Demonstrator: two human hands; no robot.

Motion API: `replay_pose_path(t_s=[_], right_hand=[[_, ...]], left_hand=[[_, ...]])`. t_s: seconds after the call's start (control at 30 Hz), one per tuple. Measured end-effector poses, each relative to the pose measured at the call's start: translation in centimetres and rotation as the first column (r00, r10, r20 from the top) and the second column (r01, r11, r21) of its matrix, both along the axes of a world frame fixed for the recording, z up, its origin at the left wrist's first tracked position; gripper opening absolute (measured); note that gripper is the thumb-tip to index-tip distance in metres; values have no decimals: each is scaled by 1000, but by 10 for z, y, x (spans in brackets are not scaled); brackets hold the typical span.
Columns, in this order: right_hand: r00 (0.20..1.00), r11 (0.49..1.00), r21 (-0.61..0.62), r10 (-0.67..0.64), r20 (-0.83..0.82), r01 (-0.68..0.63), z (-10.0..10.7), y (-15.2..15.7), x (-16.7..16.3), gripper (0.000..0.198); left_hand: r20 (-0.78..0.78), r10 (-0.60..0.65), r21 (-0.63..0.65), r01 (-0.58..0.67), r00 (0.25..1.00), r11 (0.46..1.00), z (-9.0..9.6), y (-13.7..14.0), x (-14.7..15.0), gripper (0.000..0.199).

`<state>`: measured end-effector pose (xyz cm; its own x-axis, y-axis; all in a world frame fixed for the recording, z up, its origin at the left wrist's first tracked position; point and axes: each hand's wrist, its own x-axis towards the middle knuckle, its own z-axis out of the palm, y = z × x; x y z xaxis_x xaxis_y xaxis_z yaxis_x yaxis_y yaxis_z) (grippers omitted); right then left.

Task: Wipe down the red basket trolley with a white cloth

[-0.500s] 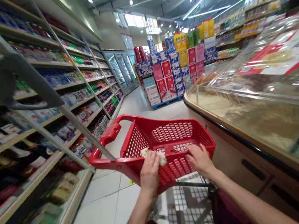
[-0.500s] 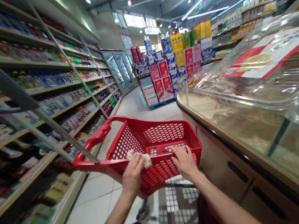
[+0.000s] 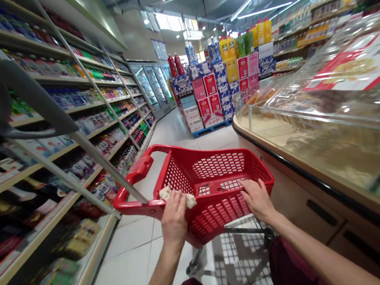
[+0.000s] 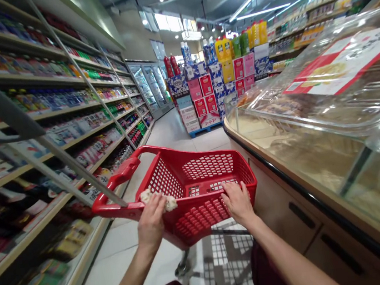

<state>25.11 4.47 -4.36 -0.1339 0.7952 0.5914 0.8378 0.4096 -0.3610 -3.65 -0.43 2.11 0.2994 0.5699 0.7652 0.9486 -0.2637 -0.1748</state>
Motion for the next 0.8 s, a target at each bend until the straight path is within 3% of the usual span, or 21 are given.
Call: replay_pose_path(t_s=[0.13, 0.23, 0.3, 0.43, 0.53, 0.7, 0.8], right_hand=[[997, 998, -6, 65, 46, -64, 1, -3, 2, 38], [993, 995, -17, 97, 72, -96, 3, -6, 6, 38], [993, 996, -20, 90, 70, -89, 4, -7, 7, 37], [996, 998, -13, 69, 50, -68, 4, -8, 3, 37], [998, 999, -1, 45, 39, -45, 5, -10, -1, 37], [992, 997, -17, 82, 93, -81, 4, -11, 1, 38], [996, 999, -44, 3, 93, 1, 2, -8, 15, 40]], left_hand=[[-28, -148, -100, 145, 989, 984, -25, 15, 69, 39], [-51, -223, -117, 216, 973, 969, -29, 22, 91, 36], [-60, -205, -94, 199, 977, 976, -25, 19, 77, 35], [-18, -77, -11, 77, 997, 997, -12, 8, 18, 40], [-11, -32, -13, 31, 999, 999, -11, 4, 7, 43], [-62, -141, -133, 132, 988, 982, -35, 19, 81, 39], [-100, -238, -175, 219, 966, 960, -41, 28, 117, 37]])
